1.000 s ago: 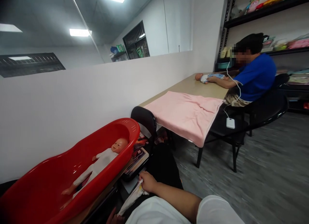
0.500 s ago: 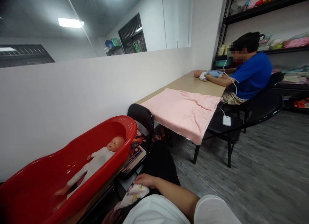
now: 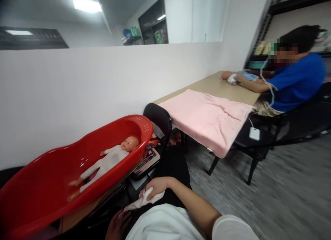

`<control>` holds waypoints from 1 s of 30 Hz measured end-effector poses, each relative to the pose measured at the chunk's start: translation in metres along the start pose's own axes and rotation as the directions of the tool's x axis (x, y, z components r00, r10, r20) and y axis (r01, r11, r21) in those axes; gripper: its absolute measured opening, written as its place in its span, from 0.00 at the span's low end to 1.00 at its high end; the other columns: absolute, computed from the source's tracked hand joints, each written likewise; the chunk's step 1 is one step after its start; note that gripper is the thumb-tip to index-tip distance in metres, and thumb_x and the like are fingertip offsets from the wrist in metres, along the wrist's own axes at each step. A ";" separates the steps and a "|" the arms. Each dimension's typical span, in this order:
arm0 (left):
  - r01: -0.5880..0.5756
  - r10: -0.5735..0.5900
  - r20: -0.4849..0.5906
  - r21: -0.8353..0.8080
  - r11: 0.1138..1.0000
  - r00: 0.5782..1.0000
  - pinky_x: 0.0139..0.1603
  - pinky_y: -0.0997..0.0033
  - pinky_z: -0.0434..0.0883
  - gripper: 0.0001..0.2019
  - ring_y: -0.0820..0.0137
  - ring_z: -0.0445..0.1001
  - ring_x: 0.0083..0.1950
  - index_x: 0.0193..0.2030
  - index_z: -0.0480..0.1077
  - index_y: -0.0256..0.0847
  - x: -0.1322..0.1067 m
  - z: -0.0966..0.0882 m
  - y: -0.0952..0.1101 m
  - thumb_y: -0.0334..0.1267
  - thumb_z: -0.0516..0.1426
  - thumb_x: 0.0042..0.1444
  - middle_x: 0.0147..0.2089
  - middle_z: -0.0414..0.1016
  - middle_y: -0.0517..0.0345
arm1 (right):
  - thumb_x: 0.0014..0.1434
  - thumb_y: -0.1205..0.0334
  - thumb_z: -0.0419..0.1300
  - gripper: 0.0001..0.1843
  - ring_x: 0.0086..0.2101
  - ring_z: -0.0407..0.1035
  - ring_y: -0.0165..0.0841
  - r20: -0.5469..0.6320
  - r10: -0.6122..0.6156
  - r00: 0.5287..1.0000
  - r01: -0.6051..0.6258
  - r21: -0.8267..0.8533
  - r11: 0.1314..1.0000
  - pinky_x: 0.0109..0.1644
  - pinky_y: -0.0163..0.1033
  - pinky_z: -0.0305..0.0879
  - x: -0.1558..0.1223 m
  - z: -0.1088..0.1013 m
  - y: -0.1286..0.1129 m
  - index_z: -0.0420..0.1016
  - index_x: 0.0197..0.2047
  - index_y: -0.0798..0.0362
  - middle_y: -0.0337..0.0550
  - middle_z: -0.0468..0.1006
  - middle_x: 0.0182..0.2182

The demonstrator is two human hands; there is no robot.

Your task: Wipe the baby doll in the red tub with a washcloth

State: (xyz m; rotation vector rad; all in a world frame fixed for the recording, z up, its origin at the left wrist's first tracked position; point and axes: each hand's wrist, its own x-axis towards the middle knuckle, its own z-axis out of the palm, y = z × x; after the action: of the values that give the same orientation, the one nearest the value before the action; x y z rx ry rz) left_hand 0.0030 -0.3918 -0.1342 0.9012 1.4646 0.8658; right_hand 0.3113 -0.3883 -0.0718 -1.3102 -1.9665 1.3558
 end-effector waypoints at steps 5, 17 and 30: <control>0.004 -0.003 0.003 -0.250 0.968 1.000 0.53 0.49 0.85 0.34 0.45 0.87 0.50 0.51 0.73 0.49 -0.012 0.004 0.000 0.58 0.73 0.37 0.46 0.87 0.52 | 0.62 0.55 0.66 0.14 0.36 0.70 0.30 -0.433 -0.060 0.899 0.172 0.224 0.959 0.43 0.34 0.67 0.001 -0.084 -0.056 0.78 0.45 0.57 0.39 0.80 0.39; -0.203 0.201 -0.051 -0.034 0.979 0.978 0.48 0.47 0.85 0.32 0.51 0.86 0.43 0.47 0.77 0.40 -0.036 0.012 0.025 0.64 0.70 0.46 0.44 0.86 0.45 | 0.71 0.67 0.58 0.19 0.63 0.69 0.50 -0.634 -0.247 0.733 -0.326 -0.646 0.690 0.67 0.52 0.66 0.105 -0.297 -0.118 0.74 0.63 0.60 0.63 0.76 0.63; -0.455 0.668 -0.076 0.676 0.580 0.740 0.59 0.62 0.79 0.14 0.63 0.83 0.52 0.56 0.79 0.38 0.095 -0.094 0.279 0.43 0.62 0.70 0.55 0.84 0.53 | 0.74 0.57 0.54 0.22 0.69 0.65 0.52 -0.588 -0.151 0.795 -0.399 -0.693 0.600 0.73 0.58 0.62 0.132 -0.259 -0.049 0.74 0.65 0.57 0.60 0.70 0.71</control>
State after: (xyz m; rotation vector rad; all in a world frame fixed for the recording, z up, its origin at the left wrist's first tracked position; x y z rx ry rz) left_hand -0.0796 -0.1873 0.0824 1.8996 1.8244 1.0475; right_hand 0.4210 -0.1509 0.0638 -1.9814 -2.0320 -0.0996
